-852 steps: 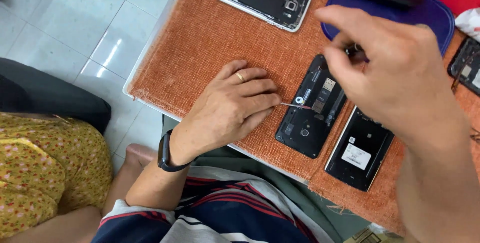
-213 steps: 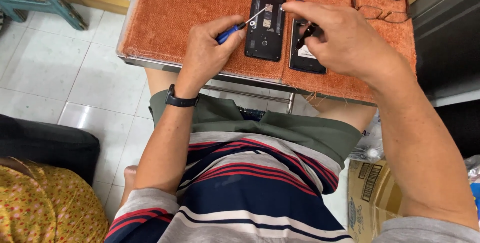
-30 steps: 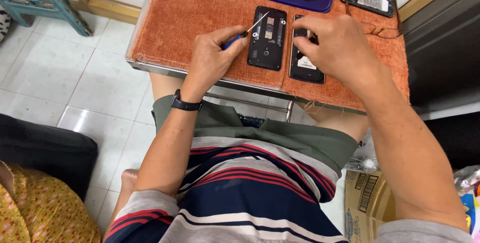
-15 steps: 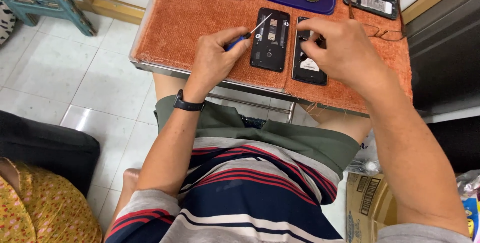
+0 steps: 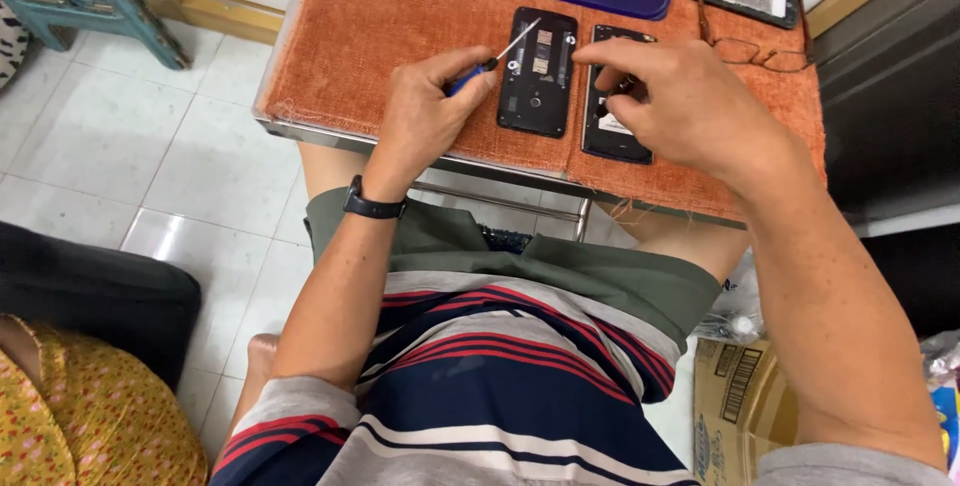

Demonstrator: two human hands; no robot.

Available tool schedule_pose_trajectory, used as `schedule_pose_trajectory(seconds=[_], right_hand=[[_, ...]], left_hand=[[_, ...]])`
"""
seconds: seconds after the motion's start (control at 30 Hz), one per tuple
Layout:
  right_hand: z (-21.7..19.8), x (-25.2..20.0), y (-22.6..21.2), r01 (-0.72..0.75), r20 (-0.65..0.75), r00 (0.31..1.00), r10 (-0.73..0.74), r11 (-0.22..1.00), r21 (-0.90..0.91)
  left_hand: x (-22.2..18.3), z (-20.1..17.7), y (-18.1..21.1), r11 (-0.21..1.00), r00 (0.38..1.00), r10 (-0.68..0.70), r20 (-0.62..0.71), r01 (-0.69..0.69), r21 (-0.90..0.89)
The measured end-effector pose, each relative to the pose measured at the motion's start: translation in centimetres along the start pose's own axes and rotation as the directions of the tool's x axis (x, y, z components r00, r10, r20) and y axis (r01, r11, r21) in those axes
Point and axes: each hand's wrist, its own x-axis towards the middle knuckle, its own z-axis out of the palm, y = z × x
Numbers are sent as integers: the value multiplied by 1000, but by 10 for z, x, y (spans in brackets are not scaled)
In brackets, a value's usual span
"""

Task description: Using a precision screwdriver to remove small internal screws from a mobile phone during a repair process.

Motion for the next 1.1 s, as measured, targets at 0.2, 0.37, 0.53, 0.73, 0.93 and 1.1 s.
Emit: schedule_pose_trajectory(seconds=[0.2,0.37,0.53,0.73,0.93,1.1], right_hand=[[2,2,5,11,-106,994,-19,997,-79],[-4,3,-7,-94,74,993,93,996,10],[14,7,22,-25,-160,987,-22,958,-286],[-13,7,-15,-170,127,977,170,985,-10],[-8,8,-10,-30,-41,999,30,1000,9],[-11,7,-19,-16,37,999,17,1000,-22]], left_hand=[[0,-1,2,1000,1000,-16,3,16,-11],[0,0,0,999,999,-45,29,45,12],[1,-1,3,1000,1000,-30,7,30,-4],[3,0,0,999,999,-45,20,45,-10],[3,0,4,986,996,-93,-18,89,-140],[3,-2,5,990,996,-90,-3,89,-106]])
